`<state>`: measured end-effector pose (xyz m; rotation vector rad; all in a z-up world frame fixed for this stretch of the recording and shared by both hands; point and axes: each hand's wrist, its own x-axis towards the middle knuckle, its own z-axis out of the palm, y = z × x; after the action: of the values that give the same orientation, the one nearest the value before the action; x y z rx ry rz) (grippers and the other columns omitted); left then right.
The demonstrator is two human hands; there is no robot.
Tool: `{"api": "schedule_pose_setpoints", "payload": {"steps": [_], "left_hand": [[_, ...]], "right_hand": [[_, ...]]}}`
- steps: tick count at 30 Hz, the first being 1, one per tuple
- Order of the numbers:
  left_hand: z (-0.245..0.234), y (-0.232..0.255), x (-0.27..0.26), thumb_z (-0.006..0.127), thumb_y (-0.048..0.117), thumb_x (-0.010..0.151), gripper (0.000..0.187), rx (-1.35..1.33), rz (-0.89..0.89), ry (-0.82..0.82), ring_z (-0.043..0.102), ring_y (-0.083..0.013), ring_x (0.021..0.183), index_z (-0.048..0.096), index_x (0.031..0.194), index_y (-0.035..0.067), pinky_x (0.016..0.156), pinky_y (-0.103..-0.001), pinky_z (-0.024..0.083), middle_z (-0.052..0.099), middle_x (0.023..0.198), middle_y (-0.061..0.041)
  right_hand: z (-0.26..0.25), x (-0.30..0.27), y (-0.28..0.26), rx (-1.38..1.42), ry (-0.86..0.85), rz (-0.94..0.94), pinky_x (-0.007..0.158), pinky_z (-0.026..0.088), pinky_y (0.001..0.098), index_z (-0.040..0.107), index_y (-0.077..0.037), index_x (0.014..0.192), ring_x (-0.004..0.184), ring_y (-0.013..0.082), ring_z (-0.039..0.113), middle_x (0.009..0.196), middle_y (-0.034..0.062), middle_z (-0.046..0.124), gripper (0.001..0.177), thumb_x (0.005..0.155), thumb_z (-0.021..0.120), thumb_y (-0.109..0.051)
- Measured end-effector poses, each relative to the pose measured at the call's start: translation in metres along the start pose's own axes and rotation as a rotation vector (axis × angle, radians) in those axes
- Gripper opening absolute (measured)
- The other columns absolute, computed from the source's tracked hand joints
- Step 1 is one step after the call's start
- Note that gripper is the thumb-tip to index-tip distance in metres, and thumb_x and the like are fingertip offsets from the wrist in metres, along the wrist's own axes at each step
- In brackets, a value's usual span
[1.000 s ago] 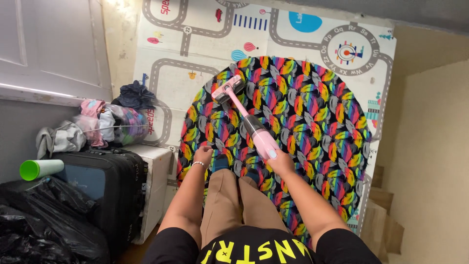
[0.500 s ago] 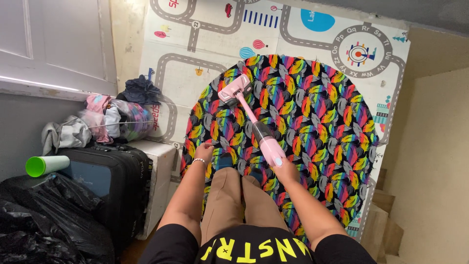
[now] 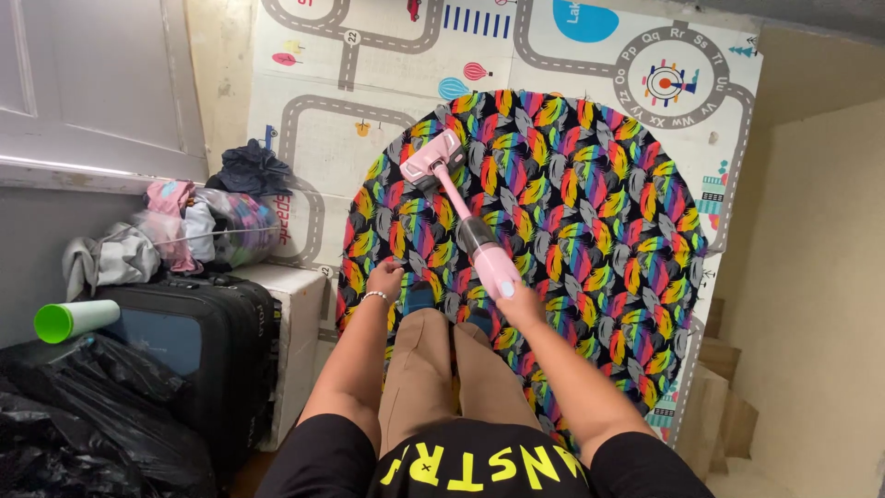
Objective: Vacuuming a floor mat and the surrounding area in a narrow hallway.
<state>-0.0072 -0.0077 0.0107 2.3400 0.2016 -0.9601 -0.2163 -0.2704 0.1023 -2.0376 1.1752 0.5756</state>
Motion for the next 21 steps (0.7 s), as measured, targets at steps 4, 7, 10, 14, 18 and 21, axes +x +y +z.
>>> {"api": "schedule_pose_setpoints", "payload": {"steps": [4,7,10,14,18,21], "left_hand": [[0.002,0.0,-0.001,0.071,0.033,0.087,0.035,0.004,0.012,0.002,0.072,-0.0284,0.106,0.076,0.114,0.011,0.094,-0.04,0.055,0.077,0.113,-0.011],[0.001,0.007,-0.013,0.071,0.033,0.087,0.036,0.014,0.006,0.017,0.071,-0.0291,0.108,0.076,0.116,0.012,0.096,-0.04,0.054,0.076,0.114,-0.012],[-0.002,0.014,-0.024,0.069,0.033,0.086,0.037,-0.01,-0.02,0.025,0.071,-0.0287,0.11,0.075,0.116,0.013,0.097,-0.04,0.053,0.076,0.116,-0.011],[0.003,0.008,-0.019,0.069,0.035,0.086,0.038,0.019,0.021,0.05,0.069,-0.0302,0.111,0.076,0.116,0.013,0.098,-0.04,0.052,0.075,0.116,-0.012],[0.005,0.004,-0.026,0.07,0.034,0.086,0.039,-0.038,0.018,0.085,0.071,-0.0302,0.108,0.076,0.116,0.011,0.097,-0.04,0.054,0.076,0.115,-0.014],[0.002,0.003,-0.028,0.069,0.033,0.086,0.038,-0.102,0.063,0.114,0.072,-0.0295,0.106,0.075,0.116,0.009,0.094,-0.04,0.055,0.076,0.113,-0.014]], "right_hand": [[-0.022,-0.002,-0.004,0.007,0.02,-0.022,0.086,0.057,0.0477,0.069,-0.011,0.119,0.1,0.0385,0.071,0.108,0.0191,0.074,0.052,0.071,0.073,-0.029],[-0.033,-0.01,0.001,-0.046,0.002,-0.041,0.087,0.057,0.0473,0.071,-0.011,0.119,0.1,0.0386,0.071,0.108,0.0192,0.074,0.049,0.074,0.073,-0.031],[-0.036,-0.016,0.01,-0.04,-0.018,-0.079,0.086,0.057,0.047,0.07,-0.012,0.12,0.099,0.0385,0.071,0.107,0.019,0.074,0.051,0.073,0.073,-0.031],[-0.044,-0.024,0.019,-0.1,-0.059,-0.095,0.087,0.057,0.0467,0.068,-0.015,0.125,0.101,0.0375,0.071,0.109,0.0183,0.074,0.054,0.075,0.074,-0.035],[-0.054,-0.022,0.035,-0.281,-0.084,-0.069,0.09,0.055,0.048,0.063,-0.021,0.134,0.106,0.0356,0.07,0.116,0.0149,0.073,0.056,0.082,0.071,-0.042],[-0.081,-0.02,0.03,-0.385,-0.063,-0.047,0.092,0.055,0.0488,0.063,-0.026,0.136,0.108,0.0341,0.069,0.119,0.0131,0.072,0.053,0.085,0.067,-0.039]]}}
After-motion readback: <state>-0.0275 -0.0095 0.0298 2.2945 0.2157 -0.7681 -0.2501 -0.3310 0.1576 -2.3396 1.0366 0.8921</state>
